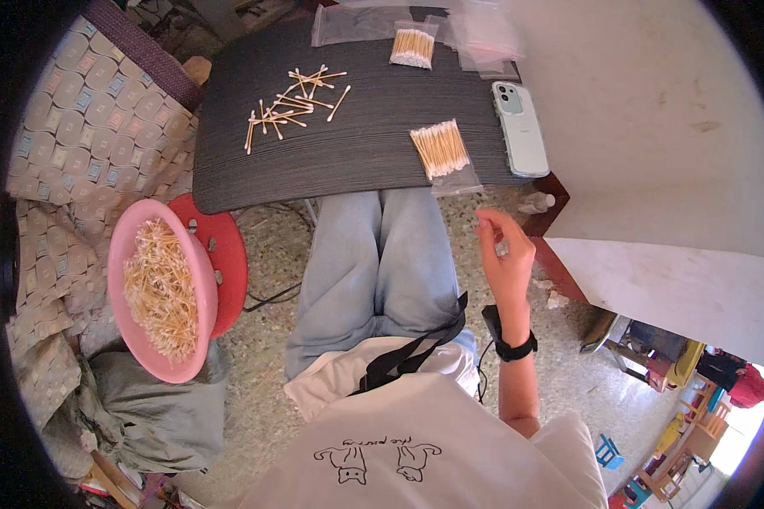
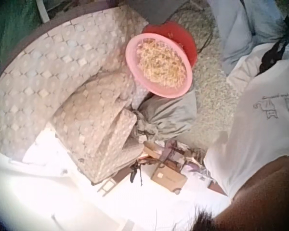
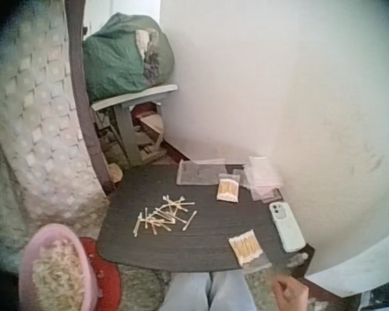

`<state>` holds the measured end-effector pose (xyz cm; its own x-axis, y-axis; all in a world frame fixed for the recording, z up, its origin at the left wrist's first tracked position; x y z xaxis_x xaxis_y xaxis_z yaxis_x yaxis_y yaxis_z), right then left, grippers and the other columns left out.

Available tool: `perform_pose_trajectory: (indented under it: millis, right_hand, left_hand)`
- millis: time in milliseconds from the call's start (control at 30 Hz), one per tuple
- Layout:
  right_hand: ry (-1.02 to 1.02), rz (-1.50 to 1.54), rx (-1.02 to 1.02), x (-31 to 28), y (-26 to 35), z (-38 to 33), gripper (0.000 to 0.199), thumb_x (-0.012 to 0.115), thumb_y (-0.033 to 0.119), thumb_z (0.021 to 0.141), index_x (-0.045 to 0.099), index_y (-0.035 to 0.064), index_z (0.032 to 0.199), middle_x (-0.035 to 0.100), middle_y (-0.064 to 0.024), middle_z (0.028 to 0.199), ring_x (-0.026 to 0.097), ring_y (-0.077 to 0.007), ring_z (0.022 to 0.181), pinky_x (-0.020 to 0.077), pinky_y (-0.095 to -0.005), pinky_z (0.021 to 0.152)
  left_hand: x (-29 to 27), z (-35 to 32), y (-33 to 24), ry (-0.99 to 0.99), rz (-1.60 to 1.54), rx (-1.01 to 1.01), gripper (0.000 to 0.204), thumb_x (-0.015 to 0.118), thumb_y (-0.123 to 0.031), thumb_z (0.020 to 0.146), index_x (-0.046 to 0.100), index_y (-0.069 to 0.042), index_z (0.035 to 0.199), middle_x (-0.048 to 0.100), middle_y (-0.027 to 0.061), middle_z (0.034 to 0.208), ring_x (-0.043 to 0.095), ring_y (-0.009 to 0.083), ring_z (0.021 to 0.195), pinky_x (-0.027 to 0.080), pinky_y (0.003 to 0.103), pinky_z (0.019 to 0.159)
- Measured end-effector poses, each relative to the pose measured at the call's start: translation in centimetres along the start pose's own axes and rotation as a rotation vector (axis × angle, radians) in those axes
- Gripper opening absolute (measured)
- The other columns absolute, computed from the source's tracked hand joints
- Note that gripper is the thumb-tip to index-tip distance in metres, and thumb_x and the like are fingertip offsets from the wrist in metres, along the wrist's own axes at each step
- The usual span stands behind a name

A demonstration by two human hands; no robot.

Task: The person gathers cotton swabs from a table, aligns them into a bundle, and slides them into a plastic bag. After sealing the bag, they begin grouping more cotton swabs on the table to repeat the process.

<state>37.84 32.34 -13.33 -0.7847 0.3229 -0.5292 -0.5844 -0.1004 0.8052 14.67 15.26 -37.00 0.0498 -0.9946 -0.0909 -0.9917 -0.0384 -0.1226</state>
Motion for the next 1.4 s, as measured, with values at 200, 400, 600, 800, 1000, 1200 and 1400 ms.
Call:
perform_pose_trajectory:
  millis: [200, 400, 600, 800, 1000, 1200, 1400]
  right_hand:
    - [0.025, -0.094, 0.048, -1.1, 0.2, -2.7, 0.013, 0.059, 0.000, 0.090, 0.068, 0.0003, 0.100, 0.067, -0.0078, 0.078, 0.060, -0.0118, 0.067, 0.0474, -0.0252, 0.063]
    - [0.069, -0.108, 0.094, -0.9, 0.0, -3.5, 0.012, 0.059, 0.001, 0.091, 0.066, -0.0007, 0.101, 0.063, -0.0049, 0.072, 0.058, -0.0094, 0.067, 0.0467, -0.0239, 0.063]
    - [0.083, -0.152, 0.067, -1.3, -0.3, -3.2, 0.014, 0.060, 0.000, 0.090, 0.068, 0.0021, 0.100, 0.066, -0.0081, 0.076, 0.061, -0.0121, 0.065, 0.0474, -0.0258, 0.061]
    - [0.119, -0.147, 0.050, -0.7, -0.2, -3.2, 0.014, 0.060, -0.001, 0.089, 0.068, 0.0019, 0.100, 0.067, -0.0099, 0.078, 0.063, -0.0151, 0.066, 0.0469, -0.0269, 0.060]
    - [0.169, -0.165, 0.026, 0.0, 0.4, -2.9, 0.013, 0.060, -0.001, 0.088, 0.068, 0.0019, 0.098, 0.068, -0.0121, 0.080, 0.064, -0.0188, 0.067, 0.0470, -0.0284, 0.060]
    - [0.206, -0.188, 0.006, 0.4, 0.5, -3.2, 0.013, 0.060, -0.001, 0.087, 0.068, 0.0022, 0.097, 0.069, -0.0123, 0.082, 0.066, -0.0222, 0.069, 0.0493, -0.0309, 0.061]
    - [0.234, -0.185, 0.001, 0.4, 0.3, -2.9, 0.012, 0.062, 0.001, 0.086, 0.069, 0.0031, 0.096, 0.069, -0.0126, 0.082, 0.065, -0.0241, 0.067, 0.0498, -0.0323, 0.062]
  left_hand:
    - [2.4, -0.3, 1.9, 0.121, -0.051, 0.046, 0.030, 0.054, -0.031, 0.086, 0.069, -0.006, 0.092, 0.072, 0.0138, 0.089, 0.066, 0.0358, 0.081, 0.050, 0.050, 0.070]
    - [5.2, -0.9, 2.5, 0.234, -0.102, 0.081, 0.030, 0.054, -0.032, 0.086, 0.068, -0.007, 0.094, 0.072, 0.0133, 0.089, 0.065, 0.0338, 0.079, 0.050, 0.049, 0.068]
    - [7.6, -1.9, 3.9, 0.335, -0.163, 0.106, 0.030, 0.055, -0.033, 0.087, 0.068, -0.007, 0.095, 0.072, 0.0127, 0.089, 0.065, 0.0317, 0.078, 0.049, 0.047, 0.067]
    - [8.6, -2.8, 5.8, 0.421, -0.195, 0.107, 0.031, 0.055, -0.034, 0.087, 0.067, -0.008, 0.097, 0.072, 0.0122, 0.089, 0.064, 0.0297, 0.076, 0.049, 0.045, 0.065]
    - [10.3, -3.8, 7.3, 0.496, -0.234, 0.099, 0.031, 0.056, -0.035, 0.087, 0.067, -0.008, 0.099, 0.071, 0.0117, 0.089, 0.063, 0.0276, 0.074, 0.048, 0.044, 0.064]
    - [13.3, -6.0, 10.7, 0.573, -0.261, 0.096, 0.032, 0.056, -0.036, 0.088, 0.066, -0.009, 0.101, 0.071, 0.0111, 0.089, 0.063, 0.0256, 0.072, 0.047, 0.042, 0.063]
    - [13.6, -6.2, 11.1, 0.641, -0.284, 0.094, 0.032, 0.057, -0.036, 0.088, 0.065, -0.009, 0.103, 0.071, 0.0106, 0.089, 0.062, 0.0235, 0.071, 0.047, 0.041, 0.061]
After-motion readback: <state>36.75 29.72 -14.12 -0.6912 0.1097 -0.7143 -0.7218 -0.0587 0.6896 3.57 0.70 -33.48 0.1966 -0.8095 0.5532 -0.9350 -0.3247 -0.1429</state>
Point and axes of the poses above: each hand's wrist, its own z-axis towards the middle knuckle, its own x-axis out of the palm, y = z × x, the point moved 9 cm from there along z, towards the middle knuckle
